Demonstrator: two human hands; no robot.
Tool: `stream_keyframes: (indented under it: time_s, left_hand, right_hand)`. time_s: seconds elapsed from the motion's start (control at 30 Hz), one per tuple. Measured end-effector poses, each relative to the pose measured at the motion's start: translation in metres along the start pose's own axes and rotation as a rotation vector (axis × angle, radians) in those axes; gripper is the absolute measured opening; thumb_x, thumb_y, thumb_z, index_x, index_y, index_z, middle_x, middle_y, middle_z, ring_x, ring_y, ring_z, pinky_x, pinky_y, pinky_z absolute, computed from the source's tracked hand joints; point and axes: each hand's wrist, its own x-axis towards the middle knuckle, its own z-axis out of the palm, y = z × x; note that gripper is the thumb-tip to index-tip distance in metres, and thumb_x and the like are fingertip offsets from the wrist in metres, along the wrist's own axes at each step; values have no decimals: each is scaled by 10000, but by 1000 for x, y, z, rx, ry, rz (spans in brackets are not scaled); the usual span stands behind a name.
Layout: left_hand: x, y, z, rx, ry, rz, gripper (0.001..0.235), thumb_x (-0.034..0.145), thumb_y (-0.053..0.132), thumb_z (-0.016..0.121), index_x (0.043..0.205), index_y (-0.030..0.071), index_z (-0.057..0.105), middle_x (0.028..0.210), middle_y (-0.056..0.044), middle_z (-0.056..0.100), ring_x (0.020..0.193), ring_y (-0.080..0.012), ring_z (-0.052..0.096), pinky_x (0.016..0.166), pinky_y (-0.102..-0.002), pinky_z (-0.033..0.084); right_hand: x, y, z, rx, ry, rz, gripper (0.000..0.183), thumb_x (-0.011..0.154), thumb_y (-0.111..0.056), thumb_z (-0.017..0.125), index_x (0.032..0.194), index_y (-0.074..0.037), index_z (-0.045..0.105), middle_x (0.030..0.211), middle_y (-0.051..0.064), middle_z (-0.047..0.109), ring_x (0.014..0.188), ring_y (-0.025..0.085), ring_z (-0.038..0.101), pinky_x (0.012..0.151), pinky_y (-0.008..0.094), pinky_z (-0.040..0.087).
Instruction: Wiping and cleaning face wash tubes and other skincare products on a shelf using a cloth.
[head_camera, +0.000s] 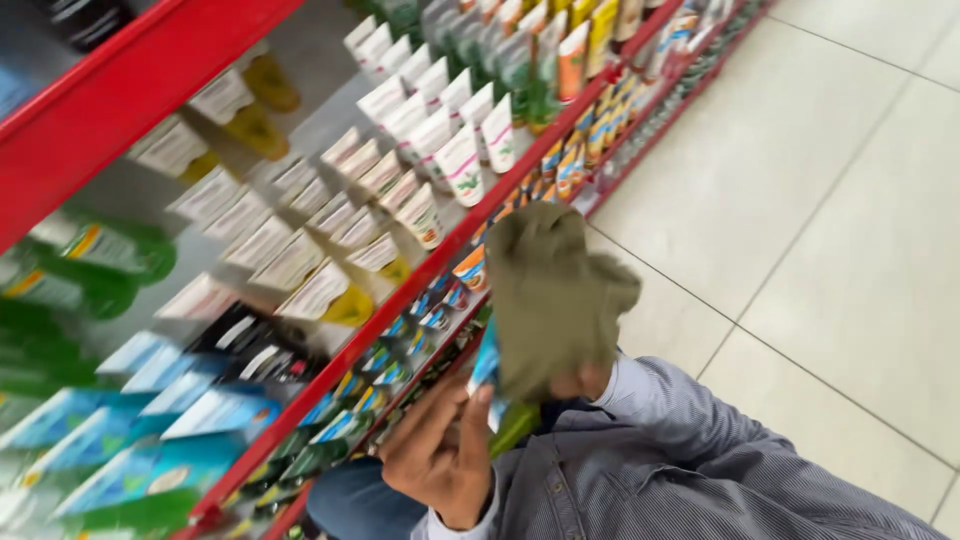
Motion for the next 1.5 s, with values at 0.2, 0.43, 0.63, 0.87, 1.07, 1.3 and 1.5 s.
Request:
stream_keyframes:
  time_s: [0.2, 0.43, 0.63, 0.87, 1.07, 1.3, 1.5]
  left_hand:
    - [-1, -9, 25, -212, -76, -85, 190, 808, -80, 771, 997, -76, 750, 964, -141, 782, 720, -108, 686, 644, -208, 531]
    - [4, -2, 12, -232, -104, -37, 217, 800, -55, 832, 995, -69, 739, 965, -146, 781, 812, -146, 738, 729, -237, 580]
    - [17, 18, 9, -116, -211, 23, 155, 786, -51, 821, 929, -55, 765, 911, -157, 796, 732, -170, 769, 571, -211, 527]
    - [30, 22, 3, -49, -299, 290, 193, 796, -124, 710, 974, -51, 730, 944, -149, 776, 743, -224, 748, 697, -299, 590]
    - [38, 21, -6, 11, -362, 361, 291, 672, -111, 679, 927, 13, 745, 928, -92, 780, 835, -237, 736, 802, -338, 597]
    - [37, -3, 11, -90, -346, 377, 225, 749, 35, 788, 946, 142, 787, 1292, -115, 694, 1207, -329, 673, 979, -439, 557]
    - [29, 8, 31, -150, -353, 222, 684, 687, 109, 833, 1332, 76, 609, 1523, -287, 402, 1249, -345, 603, 995, -442, 531]
  right_hand:
    - [7, 9, -53, -80, -94, 45, 817, 921, -381, 693, 1581, -55, 339, 1578, 140, 434, 1462, 326, 441, 1249, 459, 328]
    - [-23, 45, -81, -115, -236, 109, 851, 895, -428, 733, 1556, -57, 346, 1552, 147, 445, 1432, 333, 452, 1223, 459, 342]
    - [-20, 47, -71, 438, 9, 498, 827, 968, -386, 689, 1594, -63, 256, 1600, 152, 413, 1456, 327, 451, 1213, 486, 372]
    - [-12, 66, -97, 1013, 99, 1053, 704, 1009, -350, 604, 1563, -12, 333, 1505, 221, 504, 1356, 376, 530, 1181, 541, 389]
    - [-71, 108, -148, 1112, -95, 1231, 718, 1009, -352, 649, 1530, 55, 368, 1472, 280, 521, 1342, 424, 533, 1176, 580, 393]
    - [-55, 42, -118, 1060, -547, 1234, 1095, 808, -329, 876, 1610, 44, 231, 1605, 253, 408, 1472, 387, 435, 1246, 507, 321]
    - [-48, 23, -102, 833, -560, 1048, 1152, 786, -360, 903, 1638, -21, 204, 1667, 183, 335, 1541, 316, 351, 1268, 444, 291]
